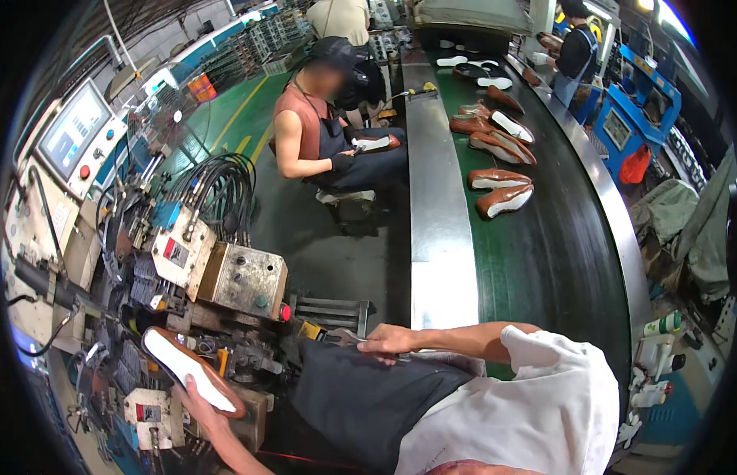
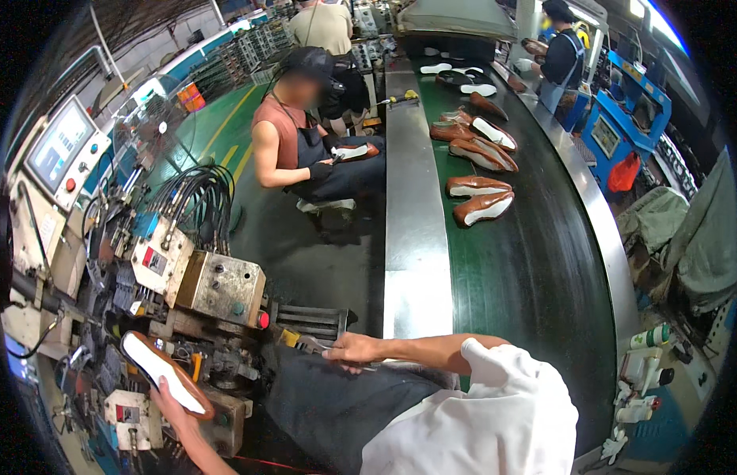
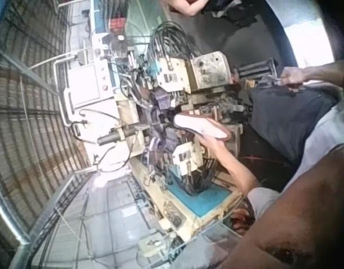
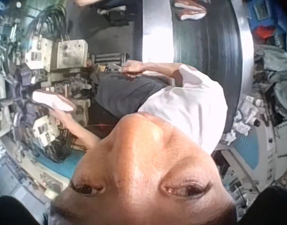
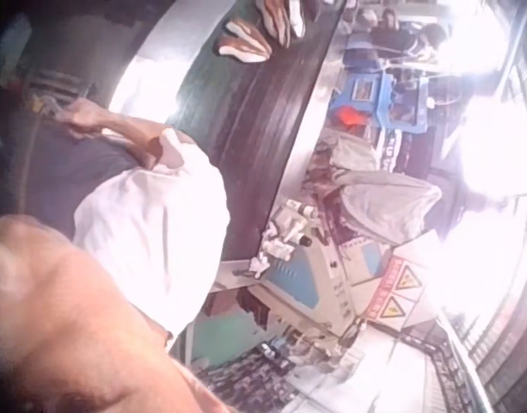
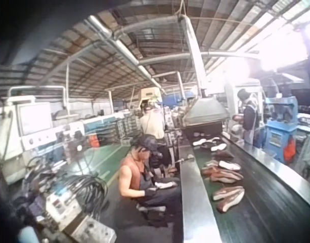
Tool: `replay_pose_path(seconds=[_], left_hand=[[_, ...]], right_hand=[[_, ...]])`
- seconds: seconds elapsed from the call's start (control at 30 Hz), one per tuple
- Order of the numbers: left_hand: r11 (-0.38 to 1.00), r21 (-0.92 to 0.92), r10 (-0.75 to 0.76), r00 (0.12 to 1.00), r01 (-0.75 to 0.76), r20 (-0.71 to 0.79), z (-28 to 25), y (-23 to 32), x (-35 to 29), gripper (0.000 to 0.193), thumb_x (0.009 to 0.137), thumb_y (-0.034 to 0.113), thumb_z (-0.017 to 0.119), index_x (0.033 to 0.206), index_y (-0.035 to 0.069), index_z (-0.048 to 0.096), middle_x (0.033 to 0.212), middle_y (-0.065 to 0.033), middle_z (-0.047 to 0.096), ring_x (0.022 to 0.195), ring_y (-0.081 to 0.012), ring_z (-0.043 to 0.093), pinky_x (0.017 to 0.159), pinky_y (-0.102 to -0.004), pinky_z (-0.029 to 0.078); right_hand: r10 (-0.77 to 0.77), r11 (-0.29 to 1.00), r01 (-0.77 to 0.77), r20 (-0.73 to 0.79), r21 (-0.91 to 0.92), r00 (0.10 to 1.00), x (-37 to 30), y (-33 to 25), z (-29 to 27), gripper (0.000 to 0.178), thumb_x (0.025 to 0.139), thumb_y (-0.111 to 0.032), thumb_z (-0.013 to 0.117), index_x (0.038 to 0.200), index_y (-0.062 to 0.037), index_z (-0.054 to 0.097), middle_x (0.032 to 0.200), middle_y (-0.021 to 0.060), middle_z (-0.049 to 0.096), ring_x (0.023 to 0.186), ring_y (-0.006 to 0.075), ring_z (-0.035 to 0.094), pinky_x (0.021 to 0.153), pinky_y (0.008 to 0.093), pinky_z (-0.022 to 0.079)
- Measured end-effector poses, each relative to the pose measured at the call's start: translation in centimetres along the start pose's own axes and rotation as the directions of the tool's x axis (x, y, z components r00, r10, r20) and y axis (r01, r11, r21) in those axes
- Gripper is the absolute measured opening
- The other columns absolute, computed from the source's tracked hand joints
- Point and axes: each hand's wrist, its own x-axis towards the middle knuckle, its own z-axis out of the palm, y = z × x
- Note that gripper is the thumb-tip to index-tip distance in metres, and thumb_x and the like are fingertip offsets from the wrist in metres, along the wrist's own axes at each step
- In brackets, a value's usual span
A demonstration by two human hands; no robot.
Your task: Manufacturing shoes by feeding them into a sole-attaching machine and moving them along a conveyor belt.
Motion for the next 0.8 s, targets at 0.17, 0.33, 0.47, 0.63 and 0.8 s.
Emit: replay_pose_path(seconds=[0.17, 0.33, 0.47, 0.63, 0.8], left_hand=[[0.996, 0.069, -0.054, 0.998, 0.057, -0.044, 1.4, -3.5, -14.8, 0.076, 0.110, 0.023, 0.063, 0.173, -0.003, 0.027, 0.162, -0.0252, 0.051, 0.140, -0.0371, 0.059, 0.116, -0.0477, 0.051], [0.952, -0.081, -0.295, 0.955, 0.296, 0.023, 7.8, -8.9, -24.1, 0.075, 0.099, 0.004, 0.064, 0.169, -0.002, 0.037, 0.161, -0.0188, 0.053, 0.143, -0.0313, 0.056, 0.121, -0.0427, 0.044], [0.954, -0.095, -0.278, 0.957, 0.285, 0.080, 10.6, -14.0, -27.3, 0.074, 0.101, 0.005, 0.069, 0.168, -0.003, 0.037, 0.162, -0.0186, 0.054, 0.150, -0.0289, 0.052, 0.124, -0.0389, 0.041], [0.883, 0.153, -0.445, 0.895, 0.443, -0.027, 9.7, -17.0, -30.8, 0.083, 0.104, 0.026, 0.074, 0.170, -0.004, 0.034, 0.163, -0.0235, 0.054, 0.147, -0.0325, 0.056, 0.121, -0.0404, 0.045], [0.737, 0.506, -0.488, 0.871, 0.448, -0.059, 9.7, -17.1, -30.5, 0.100, 0.098, 0.043, 0.075, 0.173, -0.001, 0.027, 0.155, -0.0368, 0.054, 0.138, -0.0517, 0.060, 0.116, -0.0500, 0.049]], right_hand=[[-0.241, 0.812, 0.171, -0.055, -0.558, 0.969, 0.1, -1.1, -0.4, 0.058, 0.110, -0.049, 0.061, 0.093, 0.0035, 0.078, 0.076, 0.0194, 0.075, 0.074, 0.0349, 0.076, 0.076, 0.0488, 0.060], [-0.276, 0.393, 0.270, 0.167, -0.879, 0.947, 2.7, -2.2, -1.5, 0.040, 0.105, -0.036, 0.065, 0.094, -0.0005, 0.079, 0.081, 0.0245, 0.074, 0.076, 0.0383, 0.077, 0.074, 0.0482, 0.062], [-0.230, 0.279, 0.421, 0.365, -0.863, 0.902, 3.2, -4.8, 1.1, 0.042, 0.109, -0.036, 0.063, 0.097, 0.0031, 0.073, 0.087, 0.0304, 0.072, 0.089, 0.0499, 0.073, 0.082, 0.0583, 0.057], [-0.038, 0.182, 0.535, 0.537, -0.825, 0.843, 6.1, -3.9, 5.4, 0.037, 0.110, -0.032, 0.060, 0.098, 0.0009, 0.072, 0.090, 0.0270, 0.074, 0.093, 0.0511, 0.071, 0.086, 0.0603, 0.056], [0.061, 0.082, 0.568, 0.573, -0.819, 0.817, 7.9, -2.5, 6.3, 0.033, 0.111, -0.030, 0.059, 0.106, 0.0011, 0.070, 0.099, 0.0230, 0.073, 0.095, 0.0498, 0.071, 0.085, 0.0589, 0.057]])
